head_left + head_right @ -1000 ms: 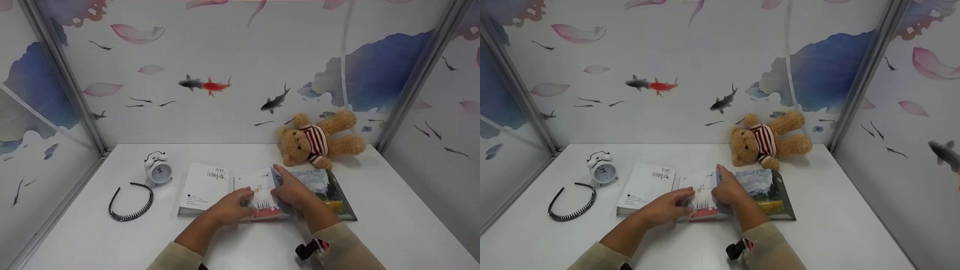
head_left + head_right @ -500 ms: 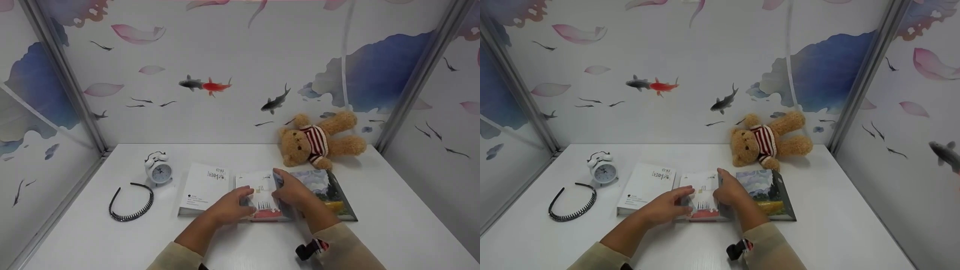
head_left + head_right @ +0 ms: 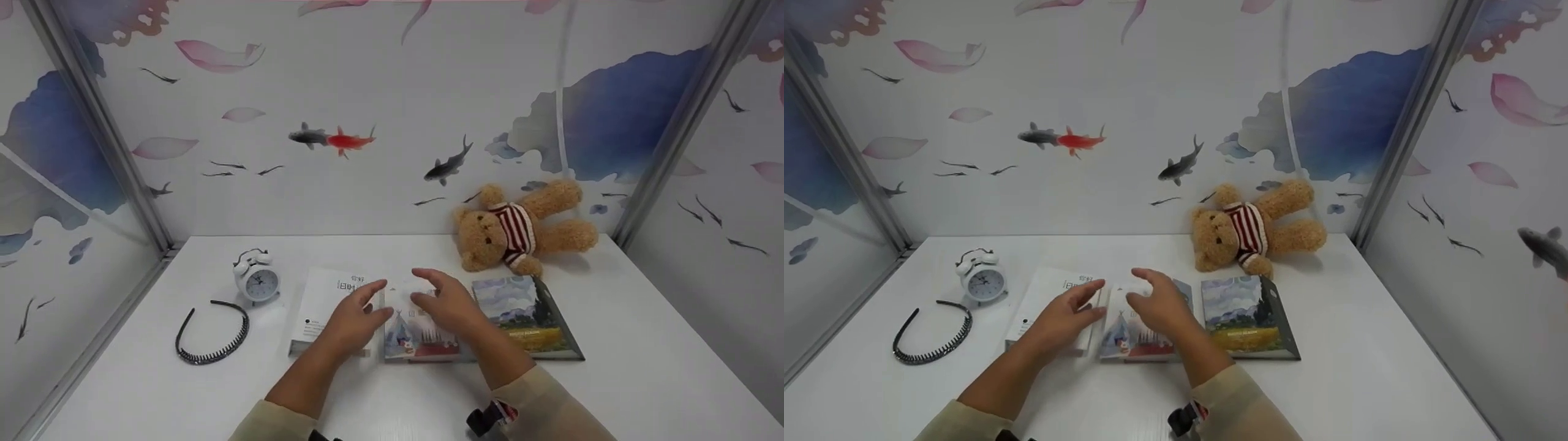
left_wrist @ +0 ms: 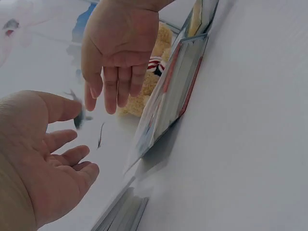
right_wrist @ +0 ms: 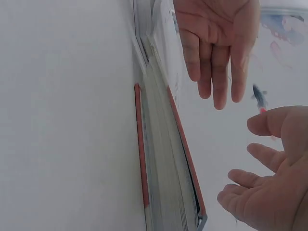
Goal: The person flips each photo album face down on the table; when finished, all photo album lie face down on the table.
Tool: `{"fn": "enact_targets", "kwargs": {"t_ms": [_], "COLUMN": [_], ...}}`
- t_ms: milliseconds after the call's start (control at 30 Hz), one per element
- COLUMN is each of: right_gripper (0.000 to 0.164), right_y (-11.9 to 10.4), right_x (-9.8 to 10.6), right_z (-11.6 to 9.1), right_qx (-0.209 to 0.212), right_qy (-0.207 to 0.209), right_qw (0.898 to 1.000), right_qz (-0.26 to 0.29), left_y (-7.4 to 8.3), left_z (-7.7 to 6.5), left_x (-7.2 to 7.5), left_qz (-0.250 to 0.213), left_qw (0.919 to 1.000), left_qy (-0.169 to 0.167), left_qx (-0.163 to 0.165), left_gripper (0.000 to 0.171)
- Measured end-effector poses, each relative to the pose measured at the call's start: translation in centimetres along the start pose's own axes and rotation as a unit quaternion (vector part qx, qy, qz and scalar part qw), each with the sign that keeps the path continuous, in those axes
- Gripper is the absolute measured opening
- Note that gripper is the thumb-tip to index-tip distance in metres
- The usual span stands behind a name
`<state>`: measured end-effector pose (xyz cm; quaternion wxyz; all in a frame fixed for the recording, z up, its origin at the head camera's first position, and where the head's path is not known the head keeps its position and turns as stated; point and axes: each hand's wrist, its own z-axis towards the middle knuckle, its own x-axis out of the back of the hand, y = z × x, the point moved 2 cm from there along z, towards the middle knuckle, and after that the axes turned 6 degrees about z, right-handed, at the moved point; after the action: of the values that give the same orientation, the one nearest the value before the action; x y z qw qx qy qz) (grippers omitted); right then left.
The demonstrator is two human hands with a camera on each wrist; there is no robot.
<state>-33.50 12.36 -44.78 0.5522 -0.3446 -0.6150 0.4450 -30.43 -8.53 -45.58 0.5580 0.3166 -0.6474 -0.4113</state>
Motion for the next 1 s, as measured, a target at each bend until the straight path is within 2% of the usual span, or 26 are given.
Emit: {"fn": "enact_targets", "kwargs": {"t_ms": [167, 333, 433, 533, 667, 1000], "right_gripper": [0.052, 0.053, 0.050, 0.048, 0.050, 0.055], "right_y": [-1.5, -2.4, -2.8, -3.0, -2.7, -1.3], "right_x": [-2.4, -4.9, -6.3, -7.5, -8.5, -9.4], "right_z": [0.4, 1.1, 1.6, 2.2, 2.6, 2.1], "right_qx": [0.010, -0.016, -0.031, -0.038, -0.052, -0.081], "right_qy": [-0.039, -0.057, -0.061, -0.058, -0.053, -0.050], "right_qw": [0.998, 0.996, 0.994, 0.993, 0.993, 0.991], "right_qz": [0.051, 0.073, 0.088, 0.093, 0.087, 0.090], "left_y": [-0.6, -2.0, -2.8, -3.7, -5.0, -6.4], "left_z": [-0.3, -1.3, -2.3, -3.0, -3.5, -3.0], "left_x": [2.9, 6.3, 8.1, 9.5, 10.2, 9.4], "left_qz": [-0.013, -0.014, -0.018, -0.022, -0.022, -0.017], "left_qw": [0.9983, 0.9942, 0.9922, 0.9919, 0.9918, 0.9902], "left_qy": [0.056, 0.106, 0.123, 0.125, 0.124, 0.103], "left_qx": [0.010, 0.009, 0.000, -0.001, 0.022, 0.093], "left_gripper": [0.064, 0.062, 0.059, 0.058, 0.059, 0.065]}}
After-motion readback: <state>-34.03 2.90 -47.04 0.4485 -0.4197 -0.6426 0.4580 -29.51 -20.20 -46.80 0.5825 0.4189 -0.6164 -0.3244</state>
